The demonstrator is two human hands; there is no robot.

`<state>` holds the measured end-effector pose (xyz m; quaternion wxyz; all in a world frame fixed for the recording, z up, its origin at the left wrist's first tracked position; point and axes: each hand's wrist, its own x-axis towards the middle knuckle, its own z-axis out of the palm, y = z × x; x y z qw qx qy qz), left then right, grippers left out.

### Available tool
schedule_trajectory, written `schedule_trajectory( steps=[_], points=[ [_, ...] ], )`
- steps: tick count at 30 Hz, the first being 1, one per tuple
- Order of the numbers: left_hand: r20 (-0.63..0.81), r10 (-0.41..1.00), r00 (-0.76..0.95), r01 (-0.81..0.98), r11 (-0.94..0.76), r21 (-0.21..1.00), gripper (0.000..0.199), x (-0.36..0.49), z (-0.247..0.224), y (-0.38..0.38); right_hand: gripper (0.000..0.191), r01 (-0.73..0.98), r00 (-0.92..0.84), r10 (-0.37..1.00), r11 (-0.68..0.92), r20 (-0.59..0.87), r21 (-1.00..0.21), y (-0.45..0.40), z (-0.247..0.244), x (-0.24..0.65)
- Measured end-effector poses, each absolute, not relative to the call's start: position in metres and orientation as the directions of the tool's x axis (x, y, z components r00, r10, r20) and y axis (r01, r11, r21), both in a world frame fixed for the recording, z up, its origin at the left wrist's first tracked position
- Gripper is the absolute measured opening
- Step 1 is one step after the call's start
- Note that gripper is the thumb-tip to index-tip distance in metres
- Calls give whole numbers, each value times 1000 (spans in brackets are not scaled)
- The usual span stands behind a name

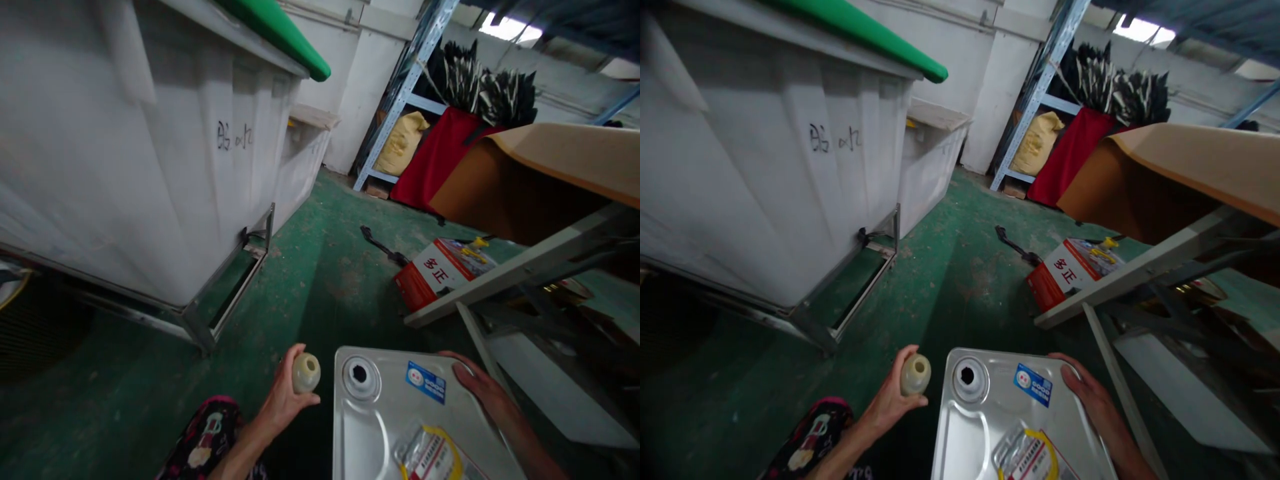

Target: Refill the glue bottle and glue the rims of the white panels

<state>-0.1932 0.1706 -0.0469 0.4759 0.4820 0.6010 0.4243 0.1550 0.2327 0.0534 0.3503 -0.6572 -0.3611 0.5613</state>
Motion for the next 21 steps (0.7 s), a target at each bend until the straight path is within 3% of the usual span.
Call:
schedule_trajectory(
  steps=[2,8,14,21],
  points=[
    [-125,989,-74,206,138,969,81,-192,-49,172,53,77,117,861,-505,-495,-860,235,51,160],
    [-46,998,-42,255,55,965,59,-186,-48,172,50,78,132,850,-522,-510,-849,236,54,161],
    [-90,992,-87,209,106,972,68,-179,-51,178,50,182,190,870,-487,-455,-854,232,64,141],
    [-158,984,-83,346,177,921,78,-182,-42,180,43,223,201,875,-478,-440,-850,230,74,125]
  ],
)
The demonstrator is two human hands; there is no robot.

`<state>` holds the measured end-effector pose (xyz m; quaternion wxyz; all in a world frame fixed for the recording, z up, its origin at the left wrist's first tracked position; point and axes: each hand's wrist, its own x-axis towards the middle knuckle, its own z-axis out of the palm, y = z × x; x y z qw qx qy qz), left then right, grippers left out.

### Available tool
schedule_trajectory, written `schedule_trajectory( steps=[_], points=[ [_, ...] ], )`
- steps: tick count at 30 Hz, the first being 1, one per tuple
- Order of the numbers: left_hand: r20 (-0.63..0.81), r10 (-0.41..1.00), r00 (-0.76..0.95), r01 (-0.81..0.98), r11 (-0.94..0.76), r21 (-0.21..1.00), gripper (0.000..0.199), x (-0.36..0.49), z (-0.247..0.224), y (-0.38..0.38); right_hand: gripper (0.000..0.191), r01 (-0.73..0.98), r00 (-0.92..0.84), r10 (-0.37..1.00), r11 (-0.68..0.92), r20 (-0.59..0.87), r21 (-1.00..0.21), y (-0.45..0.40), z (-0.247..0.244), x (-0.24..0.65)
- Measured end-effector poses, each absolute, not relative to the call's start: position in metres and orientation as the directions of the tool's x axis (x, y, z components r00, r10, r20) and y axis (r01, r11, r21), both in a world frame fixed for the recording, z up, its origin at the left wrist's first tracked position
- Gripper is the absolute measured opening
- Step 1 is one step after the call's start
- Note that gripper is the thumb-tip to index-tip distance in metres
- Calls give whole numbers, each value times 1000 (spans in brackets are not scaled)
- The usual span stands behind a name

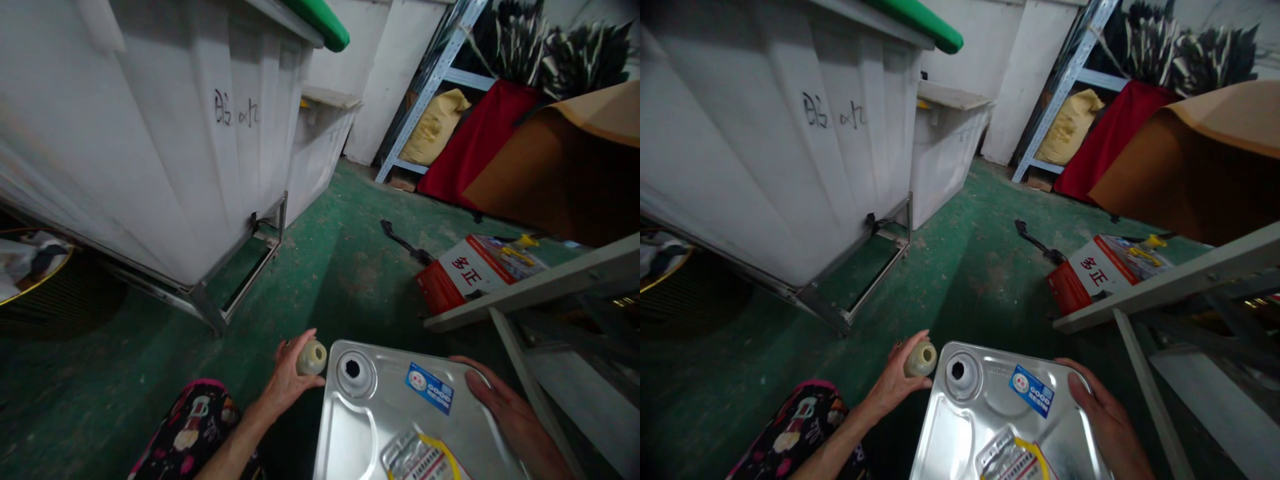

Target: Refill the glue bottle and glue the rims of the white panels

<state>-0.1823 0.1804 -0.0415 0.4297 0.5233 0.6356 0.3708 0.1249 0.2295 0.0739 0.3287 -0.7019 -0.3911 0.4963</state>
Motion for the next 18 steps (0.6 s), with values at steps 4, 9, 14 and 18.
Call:
schedule_trajectory(
  steps=[4,9,14,18],
  points=[
    [-131,989,-62,367,145,919,63,-192,-34,175,48,156,185,863,-499,-471,-853,228,72,119],
    [-91,995,-32,345,96,934,61,-205,-34,167,58,145,201,830,-551,-521,-822,227,69,114],
    [-120,992,-38,350,125,928,65,-211,-43,166,63,192,183,820,-571,-543,-798,226,73,102],
    [-147,988,-55,411,156,898,67,-217,-39,168,69,166,170,807,-589,-565,-791,226,75,91]
  ],
)
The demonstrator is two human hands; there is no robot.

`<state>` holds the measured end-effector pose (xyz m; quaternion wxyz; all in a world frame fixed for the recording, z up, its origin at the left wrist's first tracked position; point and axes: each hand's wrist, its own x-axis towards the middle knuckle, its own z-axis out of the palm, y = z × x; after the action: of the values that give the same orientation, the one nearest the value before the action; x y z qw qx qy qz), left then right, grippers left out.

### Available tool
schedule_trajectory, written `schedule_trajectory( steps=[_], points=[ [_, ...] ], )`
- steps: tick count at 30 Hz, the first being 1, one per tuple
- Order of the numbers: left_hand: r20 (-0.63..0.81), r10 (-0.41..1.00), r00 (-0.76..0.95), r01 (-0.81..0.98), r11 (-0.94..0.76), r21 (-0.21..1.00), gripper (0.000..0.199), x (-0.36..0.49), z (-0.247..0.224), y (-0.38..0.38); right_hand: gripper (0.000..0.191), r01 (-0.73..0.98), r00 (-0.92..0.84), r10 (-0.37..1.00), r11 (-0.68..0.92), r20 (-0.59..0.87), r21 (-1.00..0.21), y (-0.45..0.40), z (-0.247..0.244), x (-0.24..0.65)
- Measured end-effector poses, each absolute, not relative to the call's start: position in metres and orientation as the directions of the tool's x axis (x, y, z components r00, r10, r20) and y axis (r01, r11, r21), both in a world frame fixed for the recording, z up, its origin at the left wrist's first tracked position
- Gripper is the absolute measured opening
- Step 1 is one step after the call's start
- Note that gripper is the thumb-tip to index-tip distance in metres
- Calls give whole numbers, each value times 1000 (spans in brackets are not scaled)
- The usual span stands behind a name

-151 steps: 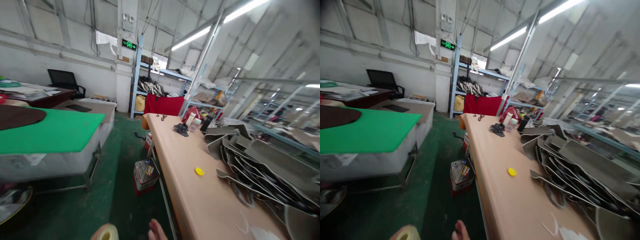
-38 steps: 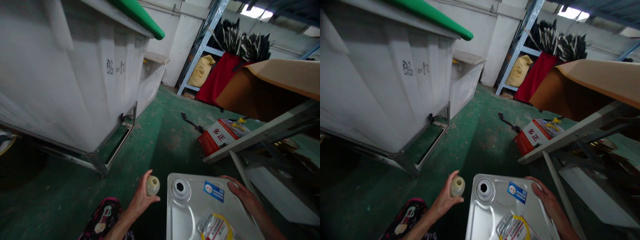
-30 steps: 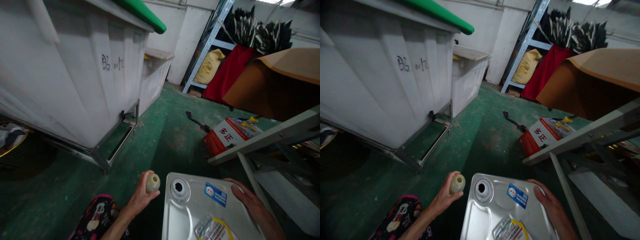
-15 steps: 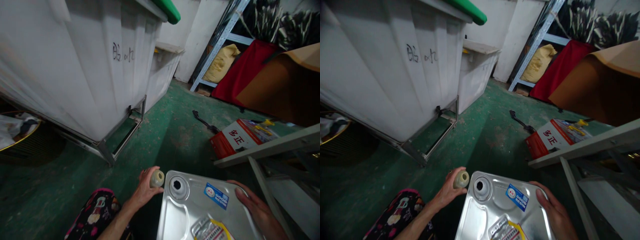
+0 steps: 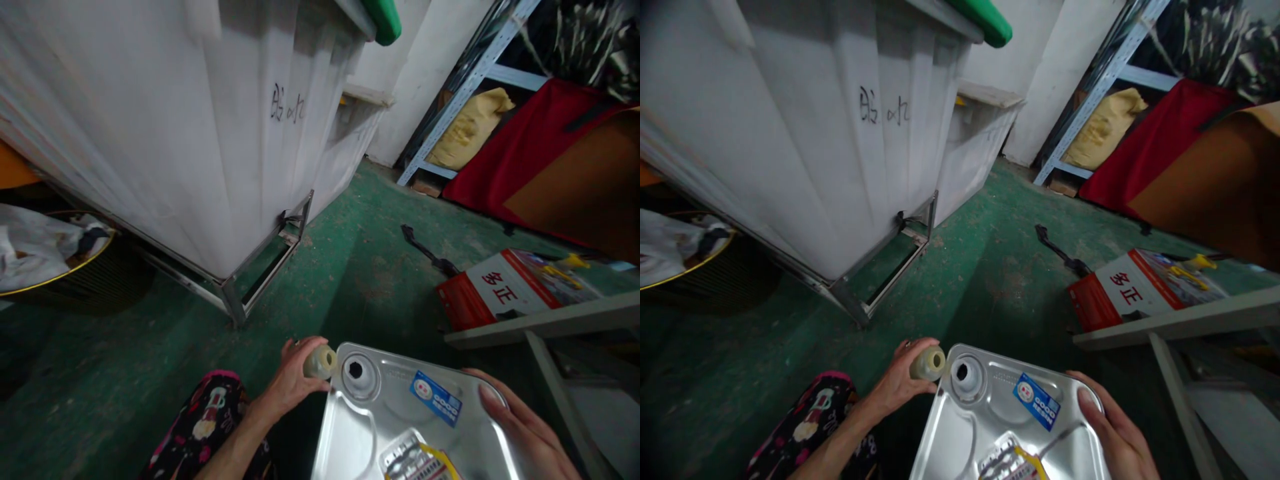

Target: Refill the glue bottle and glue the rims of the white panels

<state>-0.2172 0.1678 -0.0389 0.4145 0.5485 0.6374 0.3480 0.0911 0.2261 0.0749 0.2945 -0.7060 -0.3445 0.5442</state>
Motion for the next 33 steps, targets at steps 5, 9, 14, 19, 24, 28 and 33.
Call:
schedule_trajectory(
  steps=[5,9,14,19,24,28,33],
  points=[
    [-82,995,-56,482,99,870,68,-225,-34,169,71,245,157,819,-574,-552,-782,229,66,92],
    [-53,996,-74,503,83,860,65,-228,-43,171,68,198,132,837,-547,-531,-813,230,59,89],
    [-51,996,-78,504,83,860,60,-234,-42,170,62,236,79,868,-494,-490,-837,228,59,78],
    [-31,999,-34,529,44,848,57,-244,-37,166,61,275,95,881,-470,-463,-838,226,61,60],
    [-10,999,-31,528,25,849,58,-249,-48,167,63,332,134,887,-460,-441,-823,227,59,56],
    [8,1000,-21,505,4,863,59,-250,-52,168,64,376,128,900,-433,-416,-819,228,57,57],
    [-2,999,-43,508,23,861,59,-255,-54,165,65,294,79,875,-478,-477,-828,228,56,49]
  ],
)
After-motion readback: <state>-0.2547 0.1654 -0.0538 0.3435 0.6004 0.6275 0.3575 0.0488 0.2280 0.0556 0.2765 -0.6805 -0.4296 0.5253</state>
